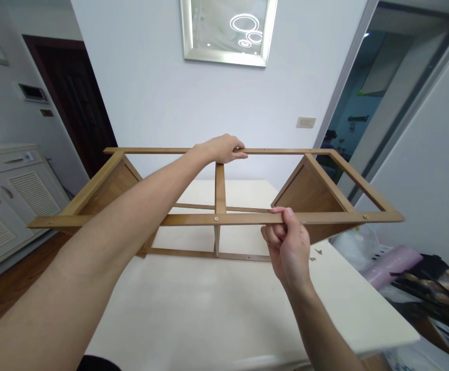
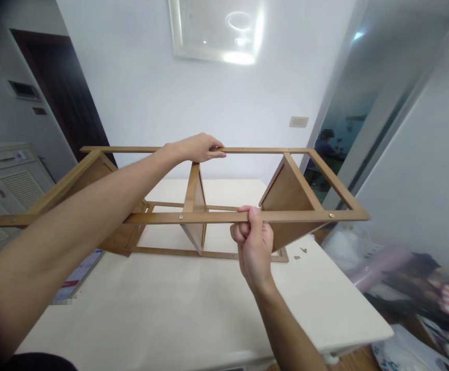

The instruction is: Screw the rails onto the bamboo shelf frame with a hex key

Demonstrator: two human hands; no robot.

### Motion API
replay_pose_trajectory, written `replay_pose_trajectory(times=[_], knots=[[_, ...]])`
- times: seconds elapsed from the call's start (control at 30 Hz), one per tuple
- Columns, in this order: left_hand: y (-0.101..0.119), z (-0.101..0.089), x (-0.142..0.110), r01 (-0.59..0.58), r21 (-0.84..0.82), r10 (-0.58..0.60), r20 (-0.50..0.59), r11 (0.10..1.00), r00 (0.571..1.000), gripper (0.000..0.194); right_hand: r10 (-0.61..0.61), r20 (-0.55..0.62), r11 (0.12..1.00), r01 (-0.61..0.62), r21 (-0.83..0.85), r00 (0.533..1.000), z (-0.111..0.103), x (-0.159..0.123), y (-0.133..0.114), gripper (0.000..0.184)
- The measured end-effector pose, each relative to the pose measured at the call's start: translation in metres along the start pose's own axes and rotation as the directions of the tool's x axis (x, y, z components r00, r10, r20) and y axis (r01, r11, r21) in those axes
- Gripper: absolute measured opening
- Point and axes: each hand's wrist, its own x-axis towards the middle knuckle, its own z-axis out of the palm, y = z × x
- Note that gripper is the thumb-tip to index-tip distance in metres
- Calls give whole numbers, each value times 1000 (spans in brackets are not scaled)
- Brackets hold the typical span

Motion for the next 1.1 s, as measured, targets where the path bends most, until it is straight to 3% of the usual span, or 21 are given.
replay_pose_trajectory(times=[0.13, 0.23, 0.3, 0.43, 0.53, 0.6, 0.67, 0.8, 1.1], knots=[[-1, 0, 3, 40, 32, -41, 28, 999, 999, 52, -15, -2, 1000, 15, 2, 1000, 2, 9, 2, 33], [2, -7, -14, 39, 56, -41, 32, 998, 999, 66, -30, -17, 1000, 30, 8, 999, 0, 14, 4, 32], [8, -15, -42, 33, 69, -35, 22, 997, 999, 74, -40, -25, 999, 41, 9, 999, -3, 17, 5, 32], [23, -25, -120, -19, 82, 18, 9, 996, 1000, 70, -59, -27, 998, 59, 9, 998, -7, 24, 6, 30], [28, -18, -164, 67, 146, -80, 92, 987, 993, 73, -66, -20, 998, 67, 19, 998, -6, 32, 7, 28], [27, -6, -176, 90, 200, -120, 143, 976, 982, 69, -64, -16, 998, 65, 22, 998, -5, 39, 8, 28], [23, 6, -178, 91, 266, -128, 127, 960, 984, 59, -57, -10, 998, 58, 18, 998, -5, 47, 9, 28], [10, 23, -169, 108, 393, -114, -8, 913, 993, 46, -35, 3, 999, 35, 2, 999, -3, 63, 13, 29], [-28, 35, -152, 94, 419, -47, -122, 903, 991, 46, 8, 10, 998, -8, -68, 1000, 12, 98, 31, 29]])
